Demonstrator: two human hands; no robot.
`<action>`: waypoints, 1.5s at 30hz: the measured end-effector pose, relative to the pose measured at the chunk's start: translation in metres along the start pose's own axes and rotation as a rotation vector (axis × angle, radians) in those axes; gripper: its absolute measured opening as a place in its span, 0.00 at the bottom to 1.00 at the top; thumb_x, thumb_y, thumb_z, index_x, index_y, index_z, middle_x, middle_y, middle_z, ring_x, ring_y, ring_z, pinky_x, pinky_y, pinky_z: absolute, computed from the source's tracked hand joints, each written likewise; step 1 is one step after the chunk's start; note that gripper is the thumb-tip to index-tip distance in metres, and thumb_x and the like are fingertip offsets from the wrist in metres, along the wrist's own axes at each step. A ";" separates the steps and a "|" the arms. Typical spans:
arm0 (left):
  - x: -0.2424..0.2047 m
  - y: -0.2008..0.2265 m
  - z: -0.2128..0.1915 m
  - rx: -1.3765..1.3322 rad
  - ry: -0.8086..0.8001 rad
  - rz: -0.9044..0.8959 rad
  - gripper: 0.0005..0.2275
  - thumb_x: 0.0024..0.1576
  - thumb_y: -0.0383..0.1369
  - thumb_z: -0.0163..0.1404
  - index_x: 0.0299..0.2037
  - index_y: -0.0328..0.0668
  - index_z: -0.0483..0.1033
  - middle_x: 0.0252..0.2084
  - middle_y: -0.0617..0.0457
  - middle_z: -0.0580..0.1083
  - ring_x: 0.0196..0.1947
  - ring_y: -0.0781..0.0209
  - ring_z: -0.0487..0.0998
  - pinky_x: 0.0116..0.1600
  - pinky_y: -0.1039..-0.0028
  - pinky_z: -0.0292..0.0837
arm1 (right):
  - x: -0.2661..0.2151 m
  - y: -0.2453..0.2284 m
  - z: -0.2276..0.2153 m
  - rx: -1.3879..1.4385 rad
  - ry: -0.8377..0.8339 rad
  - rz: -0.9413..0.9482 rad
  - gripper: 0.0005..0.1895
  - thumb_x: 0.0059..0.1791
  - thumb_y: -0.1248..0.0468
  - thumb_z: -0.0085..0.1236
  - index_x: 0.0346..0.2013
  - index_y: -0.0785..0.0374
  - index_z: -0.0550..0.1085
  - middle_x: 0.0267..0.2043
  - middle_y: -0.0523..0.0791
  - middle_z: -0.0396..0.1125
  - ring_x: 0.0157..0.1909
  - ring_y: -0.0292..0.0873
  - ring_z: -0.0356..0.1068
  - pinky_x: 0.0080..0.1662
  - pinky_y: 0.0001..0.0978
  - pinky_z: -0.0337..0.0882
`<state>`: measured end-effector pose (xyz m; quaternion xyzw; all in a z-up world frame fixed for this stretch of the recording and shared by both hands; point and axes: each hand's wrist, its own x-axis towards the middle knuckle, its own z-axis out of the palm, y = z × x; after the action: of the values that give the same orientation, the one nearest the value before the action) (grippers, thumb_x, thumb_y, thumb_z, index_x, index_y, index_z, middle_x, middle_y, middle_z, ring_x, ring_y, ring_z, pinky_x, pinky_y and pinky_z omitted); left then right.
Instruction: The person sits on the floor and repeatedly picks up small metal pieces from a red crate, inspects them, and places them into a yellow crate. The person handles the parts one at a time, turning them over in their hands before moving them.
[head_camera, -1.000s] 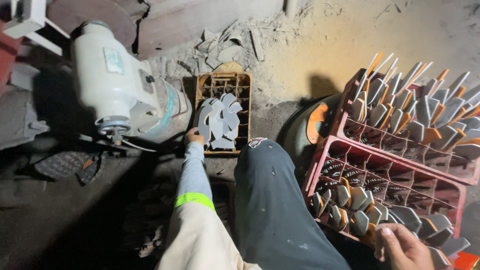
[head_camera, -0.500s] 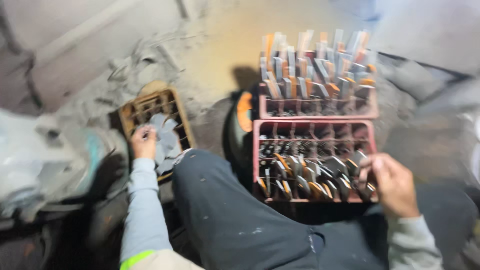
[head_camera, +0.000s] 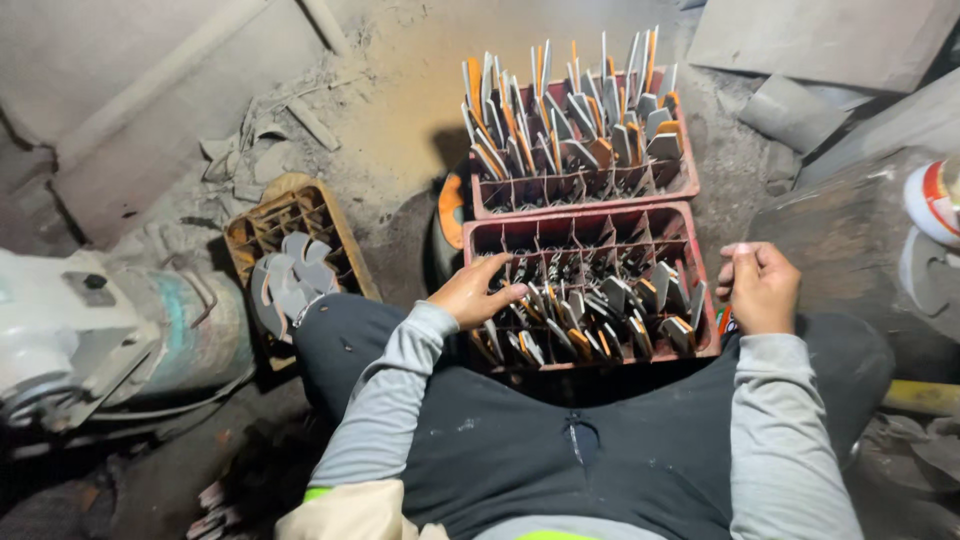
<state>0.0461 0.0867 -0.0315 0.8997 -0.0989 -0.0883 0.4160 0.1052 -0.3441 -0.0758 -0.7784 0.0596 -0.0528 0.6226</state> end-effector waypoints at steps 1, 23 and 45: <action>-0.008 -0.005 0.005 0.004 -0.066 -0.035 0.33 0.58 0.52 0.53 0.65 0.33 0.65 0.62 0.33 0.70 0.63 0.39 0.71 0.65 0.60 0.67 | -0.004 -0.003 0.003 -0.004 -0.018 0.005 0.11 0.62 0.63 0.48 0.42 0.68 0.74 0.29 0.41 0.67 0.28 0.31 0.65 0.32 0.26 0.70; -0.029 -0.022 0.006 -0.093 -0.173 -0.105 0.40 0.53 0.49 0.62 0.72 0.42 0.57 0.70 0.38 0.65 0.71 0.46 0.65 0.70 0.63 0.61 | -0.025 -0.053 0.027 -0.144 -0.092 0.011 0.08 0.59 0.64 0.55 0.43 0.67 0.76 0.32 0.42 0.72 0.30 0.30 0.69 0.32 0.27 0.73; -0.081 -0.013 0.048 -0.351 0.085 -0.300 0.27 0.47 0.33 0.67 0.59 0.48 0.75 0.46 0.46 0.79 0.42 0.54 0.79 0.44 0.68 0.80 | -0.042 -0.079 0.036 -0.295 -0.192 -0.014 0.08 0.58 0.63 0.55 0.43 0.65 0.77 0.26 0.41 0.69 0.25 0.31 0.67 0.30 0.26 0.67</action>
<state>-0.0423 0.0807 -0.0662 0.8210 0.0705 -0.1268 0.5522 0.0720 -0.2852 -0.0072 -0.8631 0.0013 0.0268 0.5043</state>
